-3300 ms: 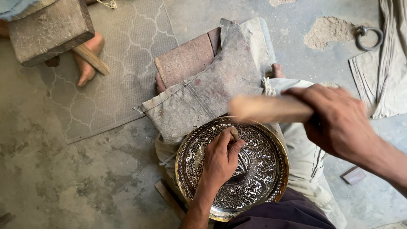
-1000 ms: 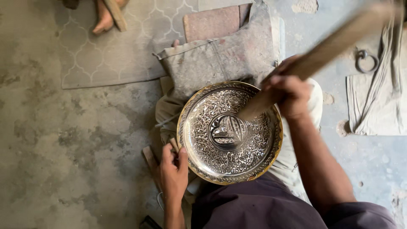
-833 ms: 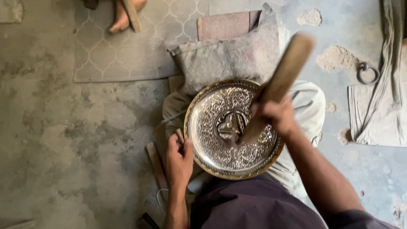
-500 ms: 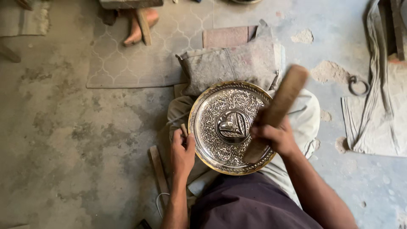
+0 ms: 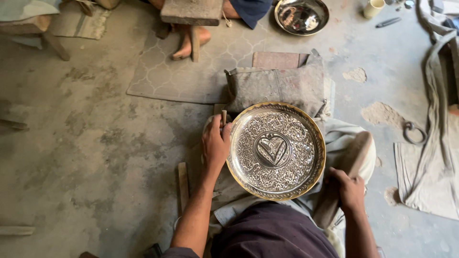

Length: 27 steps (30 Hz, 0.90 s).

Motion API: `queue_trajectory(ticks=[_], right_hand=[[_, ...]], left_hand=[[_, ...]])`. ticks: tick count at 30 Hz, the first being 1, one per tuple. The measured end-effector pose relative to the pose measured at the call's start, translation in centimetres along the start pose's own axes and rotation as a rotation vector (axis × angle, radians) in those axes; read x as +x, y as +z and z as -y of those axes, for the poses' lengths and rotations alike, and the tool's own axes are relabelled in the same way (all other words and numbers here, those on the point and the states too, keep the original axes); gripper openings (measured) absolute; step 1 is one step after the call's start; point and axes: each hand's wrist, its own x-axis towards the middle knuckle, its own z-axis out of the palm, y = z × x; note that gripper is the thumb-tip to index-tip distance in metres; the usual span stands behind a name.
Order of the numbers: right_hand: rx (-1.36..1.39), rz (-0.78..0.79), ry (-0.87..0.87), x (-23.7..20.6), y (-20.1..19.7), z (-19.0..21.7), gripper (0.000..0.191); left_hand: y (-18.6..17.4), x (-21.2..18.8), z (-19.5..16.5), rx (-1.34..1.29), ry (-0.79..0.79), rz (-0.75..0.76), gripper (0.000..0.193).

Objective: The person sits on the floor with an engraved brass tray resting on their lap. They hold a small punch against the tray's central raised design and repeatedly strike it with a wooden mallet, repositioning the punch around the motif to work the metal relief.

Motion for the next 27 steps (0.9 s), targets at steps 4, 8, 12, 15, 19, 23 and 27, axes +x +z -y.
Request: queue_trajectory(ticks=[4, 8, 12, 15, 19, 23, 27], right_hand=[[0.390, 0.177, 0.074, 0.4, -1.1, -1.4, 0.029], [0.424, 0.194, 0.090, 1.2, -1.5, -1.8, 0.030], [0.421, 0.193, 0.098, 2.4, -1.3, -2.1, 0.029], [0.378, 0.205, 0.106, 3.6, -1.4, -2.8, 0.029], [0.352, 0.217, 0.113, 5.2, -1.3, -4.1, 0.028], [0.323, 0.202, 0.197, 6.8, -1.2, -4.7, 0.028], [0.106, 0.151, 0.331, 8.1, -2.3, -3.9, 0.037]], left_hand=[[-2.3, -1.9, -1.4, -0.199, -0.090, -0.101, 0.020], [-3.3, -4.7, -2.4, -0.746, -0.425, 0.039, 0.018], [-2.8, -6.7, -2.7, -0.234, -0.337, 0.049, 0.034], [-2.5, -6.8, -2.0, 0.139, -0.138, 0.084, 0.035], [-1.3, -4.2, -0.8, 0.088, -0.303, 0.242, 0.033], [0.0, -0.8, -1.3, 0.205, -0.149, 0.188, 0.037], [0.4, 0.9, -2.7, 0.037, -0.068, 0.100, 0.028]])
